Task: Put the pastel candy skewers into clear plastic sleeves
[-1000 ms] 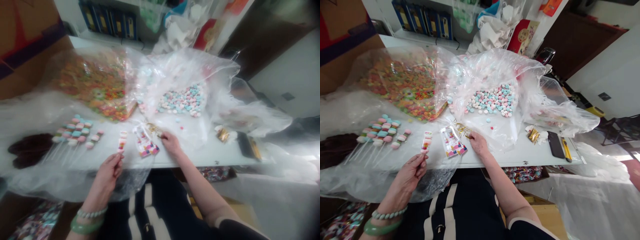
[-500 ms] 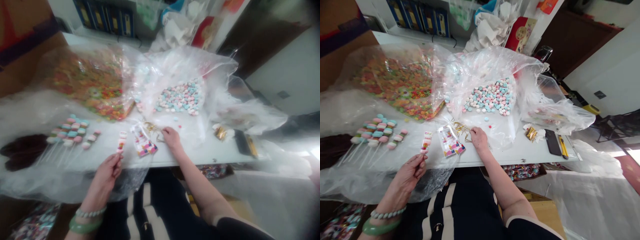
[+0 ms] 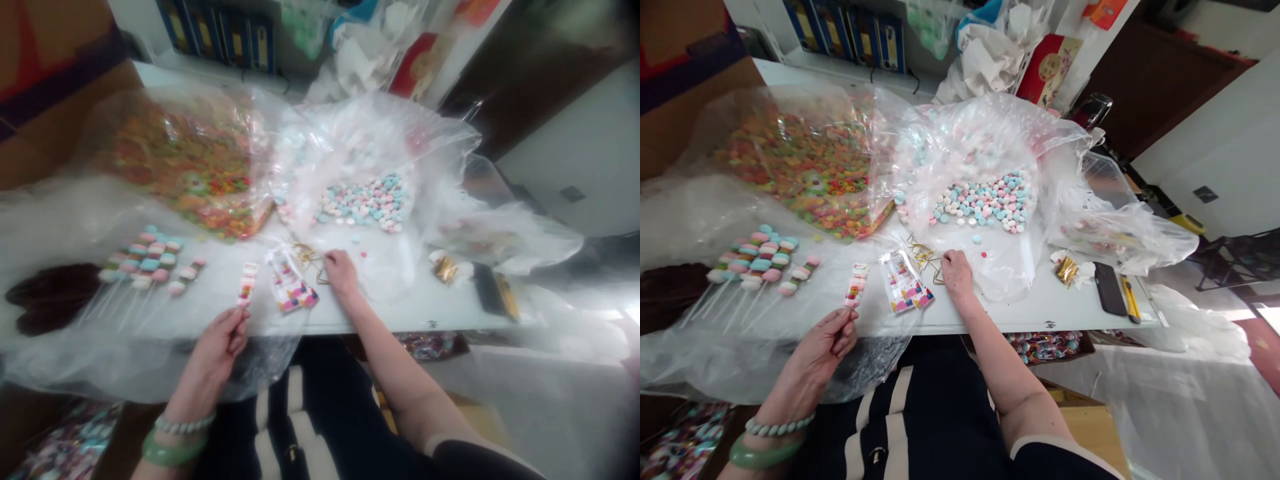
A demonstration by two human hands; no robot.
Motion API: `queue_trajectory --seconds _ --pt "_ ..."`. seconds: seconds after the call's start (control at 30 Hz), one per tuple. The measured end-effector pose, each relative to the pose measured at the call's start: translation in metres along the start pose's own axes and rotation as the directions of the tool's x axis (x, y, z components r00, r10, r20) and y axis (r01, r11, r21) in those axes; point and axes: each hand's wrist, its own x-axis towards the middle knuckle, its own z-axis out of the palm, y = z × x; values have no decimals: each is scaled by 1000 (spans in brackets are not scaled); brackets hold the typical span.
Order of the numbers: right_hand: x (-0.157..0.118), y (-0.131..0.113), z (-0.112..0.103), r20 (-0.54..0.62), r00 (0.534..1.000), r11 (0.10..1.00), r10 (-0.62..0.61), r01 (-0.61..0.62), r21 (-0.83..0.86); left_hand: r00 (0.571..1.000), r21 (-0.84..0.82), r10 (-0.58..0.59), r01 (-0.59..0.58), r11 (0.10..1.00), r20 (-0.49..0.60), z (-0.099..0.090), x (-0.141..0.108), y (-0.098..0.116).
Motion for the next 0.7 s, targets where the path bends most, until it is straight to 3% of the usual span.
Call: queue_trajectory --seconds 0.17,0.37,0.47,0.53,0.6,0.67,0.7 --pt "1 -7 9 78 994 992 -74 81 -100 1000 -11 -8 9 1000 22 -1 0 -3" --pt "-2 0 1 -43 995 996 -90 90 -17 999 -147 -10 18 989 52 -6 -5 -1" --pt "-15 -7 -4 -123 953 961 -276 272 -53 994 -268 -23 51 962 109 5 -8 4" --pt "-31 -21 -4 -173 838 855 -517 496 -151 987 -275 -67 105 956 145 17 -11 7" --pt "-53 -38 0 -135 654 666 -744 714 -214 972 -252 -117 167 953 204 28 -13 8" --pt "-74 -53 5 -63 497 499 -866 845 -193 957 -229 -135 197 953 258 34 -14 6" --pt "-83 -59 7 -41 460 460 -887 872 -164 954 -214 -138 199 956 268 34 -13 4"
